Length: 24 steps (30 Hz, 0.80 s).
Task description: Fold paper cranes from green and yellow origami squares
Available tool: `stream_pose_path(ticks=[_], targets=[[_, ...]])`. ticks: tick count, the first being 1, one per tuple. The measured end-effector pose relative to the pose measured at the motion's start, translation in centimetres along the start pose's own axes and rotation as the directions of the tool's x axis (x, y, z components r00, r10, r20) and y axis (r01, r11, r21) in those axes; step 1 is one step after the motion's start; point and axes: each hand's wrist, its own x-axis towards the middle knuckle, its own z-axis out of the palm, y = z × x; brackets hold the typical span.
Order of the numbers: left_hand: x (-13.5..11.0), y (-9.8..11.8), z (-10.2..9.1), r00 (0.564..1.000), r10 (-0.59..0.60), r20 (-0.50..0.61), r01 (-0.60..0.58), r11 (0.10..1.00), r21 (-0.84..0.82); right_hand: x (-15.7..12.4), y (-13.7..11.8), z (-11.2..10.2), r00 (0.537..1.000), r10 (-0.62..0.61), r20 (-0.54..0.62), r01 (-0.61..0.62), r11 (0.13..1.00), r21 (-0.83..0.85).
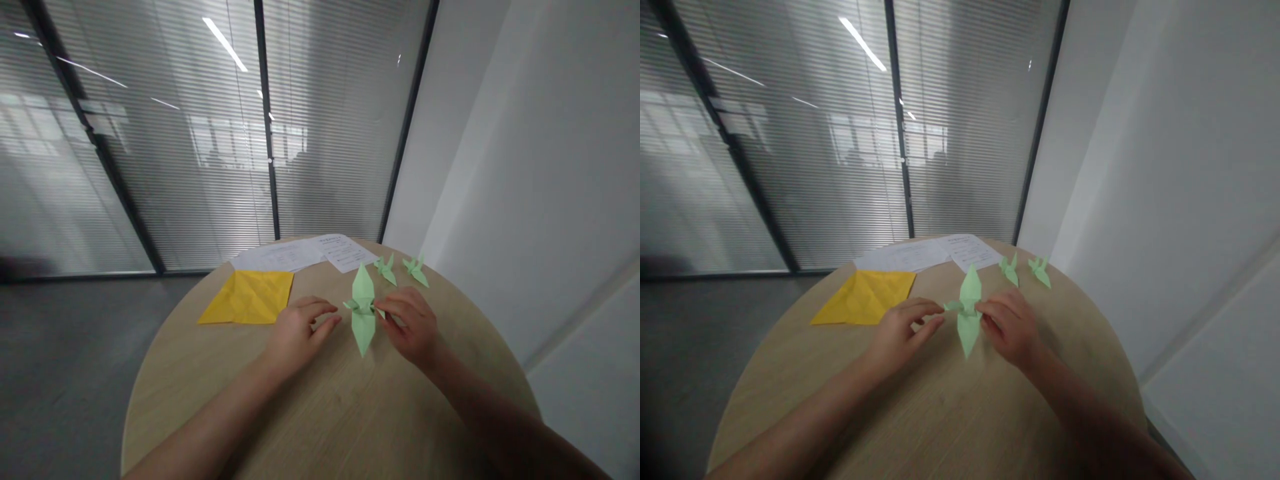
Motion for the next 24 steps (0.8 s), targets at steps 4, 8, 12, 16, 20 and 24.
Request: stream_pose_path(ticks=[4,8,12,16,20,24], targets=[[0.2,0.6,-0.1,0.999,0.009,-0.036,-0.011,0.998,-0.067,0.0,-0.4,0.6,0.999,-0.025,0.036,0.024,1.000,0.020],[0.2,0.9,-0.2,0.997,-0.007,-0.081,-0.003,0.993,-0.121,0.1,-0.9,0.8,0.996,-0.056,0.065,0.056,0.998,0.016],[0.3,1.2,-0.4,0.994,-0.044,-0.101,0.025,0.982,-0.186,0.0,-1.0,0.8,0.996,-0.033,0.081,0.031,0.999,0.016],[0.3,1.4,-0.7,0.993,-0.071,-0.093,0.046,0.968,-0.247,-0.1,-0.9,0.9,0.996,-0.015,0.090,0.012,0.999,0.035],[0.3,1.4,-0.6,0.985,-0.133,-0.105,0.093,0.943,-0.320,-0.1,-1.1,1.1,0.993,-0.026,0.117,0.021,0.999,0.040],[0.3,1.4,-0.5,0.977,-0.187,-0.104,0.135,0.915,-0.381,-0.4,-1.2,1.5,0.990,-0.043,0.133,0.037,0.998,0.049]])
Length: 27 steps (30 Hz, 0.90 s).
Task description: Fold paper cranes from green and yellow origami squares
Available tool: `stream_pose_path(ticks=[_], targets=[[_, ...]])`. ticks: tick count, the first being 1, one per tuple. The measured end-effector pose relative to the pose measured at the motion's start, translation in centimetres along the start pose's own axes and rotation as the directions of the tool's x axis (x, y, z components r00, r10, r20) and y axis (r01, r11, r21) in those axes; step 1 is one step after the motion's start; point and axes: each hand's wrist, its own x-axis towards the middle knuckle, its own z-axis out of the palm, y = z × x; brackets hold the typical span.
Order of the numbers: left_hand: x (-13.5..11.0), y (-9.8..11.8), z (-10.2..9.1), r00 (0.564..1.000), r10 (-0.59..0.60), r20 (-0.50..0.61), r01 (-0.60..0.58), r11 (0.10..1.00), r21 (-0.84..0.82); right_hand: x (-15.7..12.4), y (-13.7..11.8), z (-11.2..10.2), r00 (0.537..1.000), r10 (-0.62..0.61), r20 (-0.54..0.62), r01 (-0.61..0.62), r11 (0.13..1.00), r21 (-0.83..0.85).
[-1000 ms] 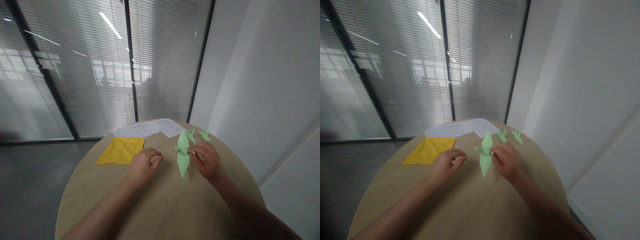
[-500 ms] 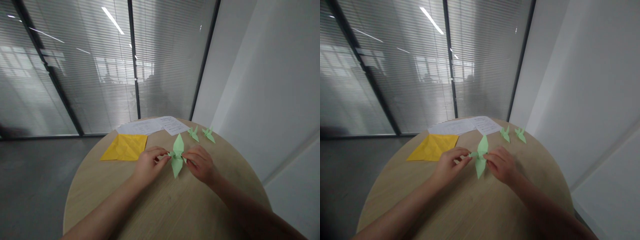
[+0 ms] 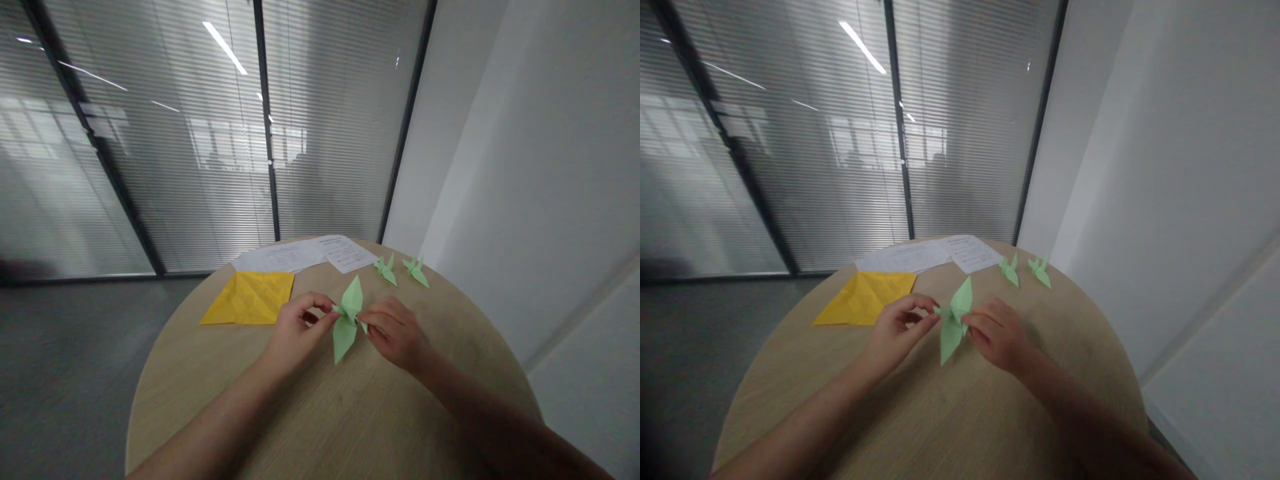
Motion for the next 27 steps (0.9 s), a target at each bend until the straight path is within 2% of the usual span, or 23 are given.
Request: stream_pose_path(ticks=[5,12,16,20,24,27], targets=[[0.1,-0.2,-0.2,1.000,-0.017,-0.004,0.018,1.000,0.024,-0.3,-0.2,0.7,0.999,0.034,0.029,-0.036,0.997,0.069],[0.2,-0.5,-0.3,0.999,-0.033,0.037,0.033,0.999,0.020,-0.3,-0.5,1.5,0.966,0.252,0.049,-0.256,0.935,0.245],[0.3,-1.0,-0.4,0.987,-0.109,0.114,0.116,0.992,-0.058,-0.7,-0.1,1.8,0.913,0.390,0.123,-0.409,0.865,0.291],[0.5,-1.8,-0.5,0.982,-0.153,0.110,0.163,0.983,-0.086,-1.0,0.2,2.2,0.823,0.509,0.252,-0.567,0.758,0.323],[0.7,-2.3,-0.7,0.983,-0.165,0.079,0.171,0.982,-0.081,-1.2,0.4,2.6,0.756,0.536,0.376,-0.652,0.669,0.358],[0.8,-2.4,-0.8,0.984,-0.158,0.086,0.165,0.983,-0.077,-1.3,0.4,2.9,0.742,0.550,0.384,-0.669,0.648,0.365]])
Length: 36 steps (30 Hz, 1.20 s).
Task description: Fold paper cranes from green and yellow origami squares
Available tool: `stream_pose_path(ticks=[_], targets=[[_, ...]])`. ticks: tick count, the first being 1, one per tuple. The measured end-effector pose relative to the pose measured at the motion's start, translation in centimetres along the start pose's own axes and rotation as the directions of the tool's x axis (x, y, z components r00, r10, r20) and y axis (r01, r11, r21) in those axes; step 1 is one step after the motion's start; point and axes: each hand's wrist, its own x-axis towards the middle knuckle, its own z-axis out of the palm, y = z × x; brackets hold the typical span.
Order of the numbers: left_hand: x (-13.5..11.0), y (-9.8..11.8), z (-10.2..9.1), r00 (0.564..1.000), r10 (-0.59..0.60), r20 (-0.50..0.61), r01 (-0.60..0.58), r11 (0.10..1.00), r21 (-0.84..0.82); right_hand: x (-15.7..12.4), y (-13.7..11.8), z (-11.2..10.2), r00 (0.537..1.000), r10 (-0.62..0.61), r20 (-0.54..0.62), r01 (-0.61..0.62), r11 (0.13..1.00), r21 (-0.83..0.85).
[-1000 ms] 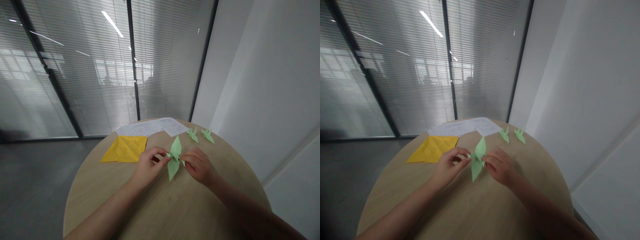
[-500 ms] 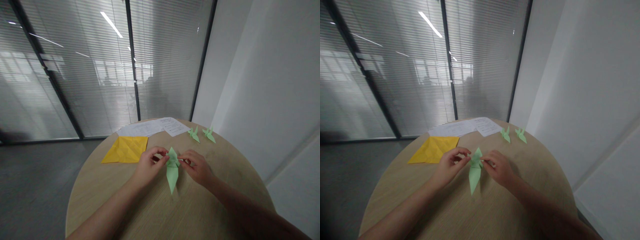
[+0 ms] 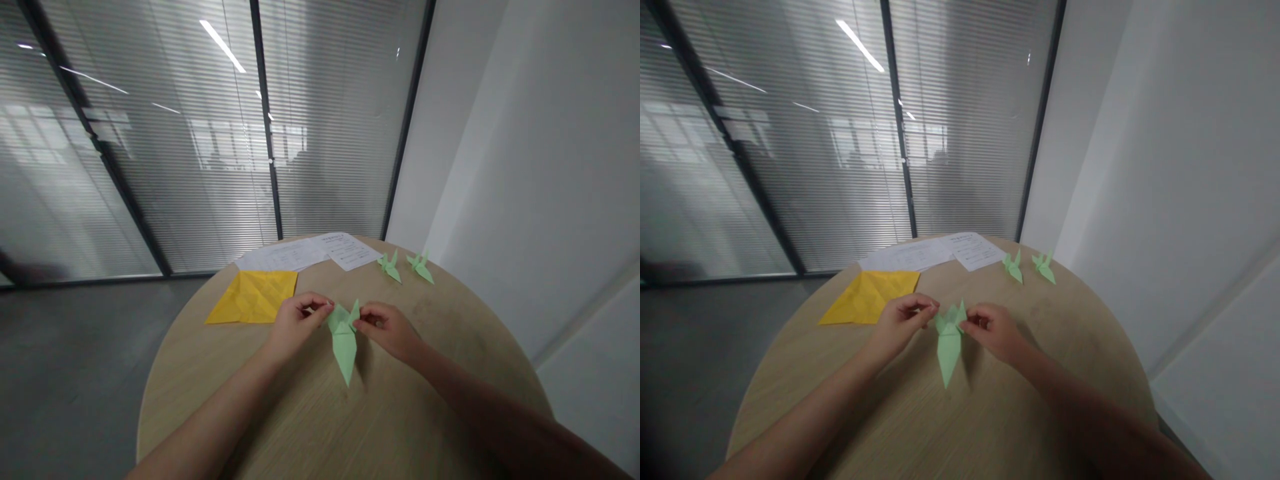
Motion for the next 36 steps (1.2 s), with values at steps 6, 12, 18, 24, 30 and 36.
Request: stream_pose_path(ticks=[6,12,18,24,30,36], targets=[[0.0,-0.5,0.2,0.991,0.078,0.107,-0.094,0.984,0.154,0.1,-0.3,0.0,0.992,-0.066,-0.111,0.065,0.998,-0.017],[0.0,-0.7,0.3,0.992,0.093,0.081,-0.109,0.970,0.218,0.0,-0.7,-0.4,0.973,-0.148,-0.176,0.129,0.985,-0.115],[0.1,-0.7,0.0,0.996,0.083,-0.033,-0.079,0.993,0.088,0.0,0.6,-0.3,0.969,-0.056,-0.242,0.051,0.998,-0.024],[0.4,-0.8,0.0,0.997,-0.017,-0.079,0.004,0.985,-0.170,0.1,0.7,-0.3,0.977,0.022,-0.214,-0.009,0.998,0.063],[0.4,-0.2,0.1,0.986,-0.102,-0.130,0.060,0.953,-0.297,0.1,0.3,-0.4,0.983,-0.025,-0.179,0.025,1.000,0.000],[0.3,-0.2,0.1,0.970,-0.198,-0.141,0.114,0.883,-0.454,0.2,0.6,-0.3,0.992,-0.033,-0.125,0.027,0.998,-0.049]])
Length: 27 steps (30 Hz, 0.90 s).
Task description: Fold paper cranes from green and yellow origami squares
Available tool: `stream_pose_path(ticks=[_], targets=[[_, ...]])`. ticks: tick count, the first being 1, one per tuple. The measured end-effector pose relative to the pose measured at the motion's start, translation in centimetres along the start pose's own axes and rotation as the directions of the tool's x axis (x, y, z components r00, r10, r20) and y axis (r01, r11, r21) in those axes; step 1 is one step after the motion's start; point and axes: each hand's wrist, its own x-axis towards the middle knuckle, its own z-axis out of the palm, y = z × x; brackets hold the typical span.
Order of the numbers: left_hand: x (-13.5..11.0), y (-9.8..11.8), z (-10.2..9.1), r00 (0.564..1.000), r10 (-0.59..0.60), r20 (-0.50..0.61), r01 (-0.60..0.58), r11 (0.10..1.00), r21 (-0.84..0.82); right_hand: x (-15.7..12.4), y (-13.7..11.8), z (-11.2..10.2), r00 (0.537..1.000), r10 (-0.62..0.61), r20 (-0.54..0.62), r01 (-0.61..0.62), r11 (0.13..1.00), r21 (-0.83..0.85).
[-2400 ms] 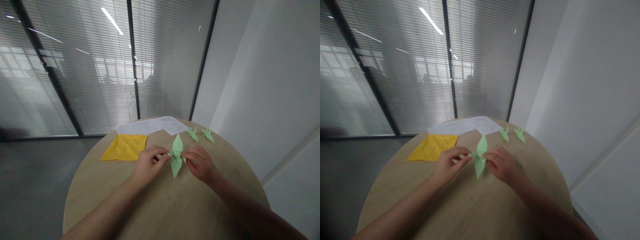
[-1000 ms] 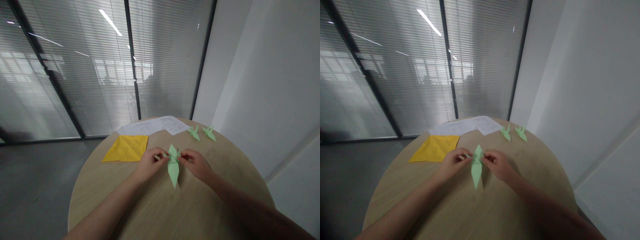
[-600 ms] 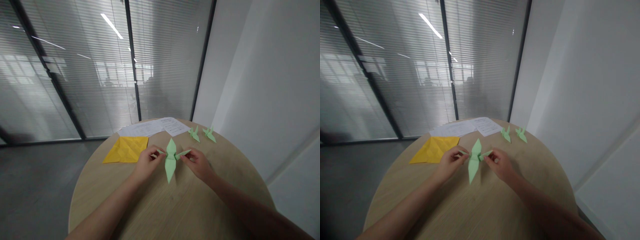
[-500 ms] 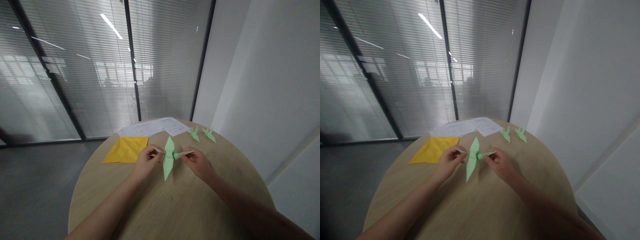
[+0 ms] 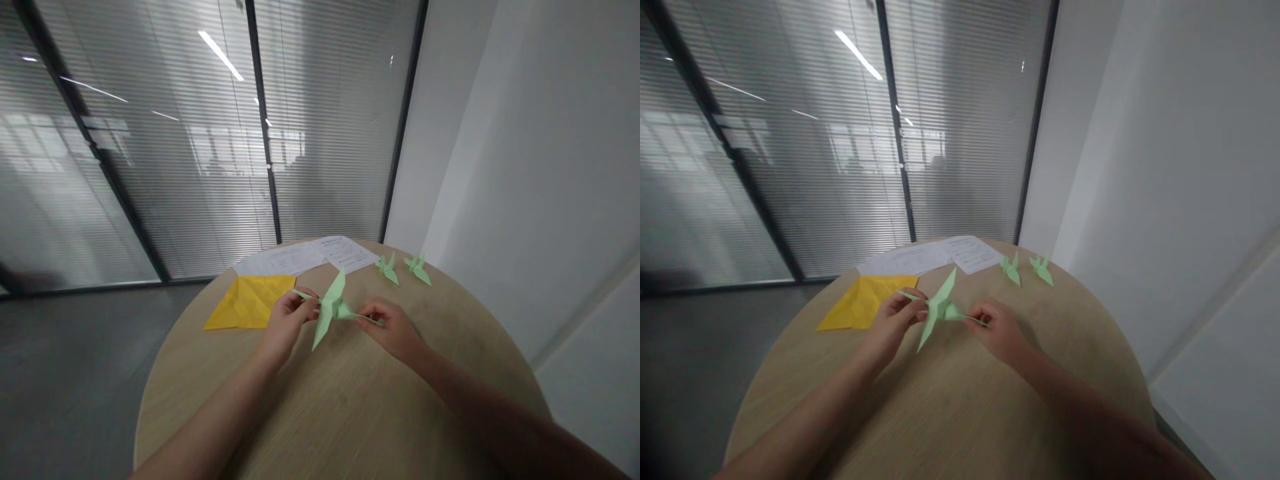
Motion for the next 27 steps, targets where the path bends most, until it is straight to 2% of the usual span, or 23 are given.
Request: stream_pose_path(ticks=[4,9,12,15,17,19,21,23,27], targets=[[0.1,-0.1,-0.1,0.998,-0.062,0.024,0.064,0.994,-0.084,0.0,-0.1,0.1,0.997,0.013,0.082,-0.011,0.999,-0.033],[0.1,0.0,-0.2,0.996,-0.062,0.071,0.066,0.996,-0.062,-0.3,-0.2,0.3,0.988,0.013,0.151,-0.015,1.000,0.016],[-0.1,0.1,-0.2,0.987,-0.012,0.163,0.004,0.999,0.048,-0.6,0.0,0.6,0.990,0.024,0.141,-0.035,0.997,0.071],[-0.3,0.2,-0.2,0.966,0.095,0.239,-0.151,0.962,0.226,-0.7,0.1,0.8,0.992,0.060,0.109,-0.073,0.989,0.127],[-0.4,0.3,-0.1,0.926,0.226,0.304,-0.326,0.883,0.336,-0.7,0.1,0.8,0.993,0.062,0.096,-0.078,0.981,0.178],[-0.6,0.4,-0.1,0.853,0.357,0.382,-0.502,0.761,0.411,-0.7,-0.1,0.8,0.993,0.060,0.099,-0.081,0.970,0.228],[-0.8,0.4,0.0,0.780,0.434,0.451,-0.618,0.646,0.449,-0.7,-0.3,0.9,0.991,0.071,0.111,-0.099,0.958,0.270],[-1.1,0.5,0.1,0.735,0.457,0.500,-0.673,0.575,0.464,-0.7,-0.4,1.1,0.986,0.108,0.124,-0.141,0.943,0.301],[-1.6,0.5,0.3,0.681,0.461,0.569,-0.729,0.497,0.470,-0.6,-0.3,1.3,0.967,0.204,0.150,-0.246,0.899,0.362]])
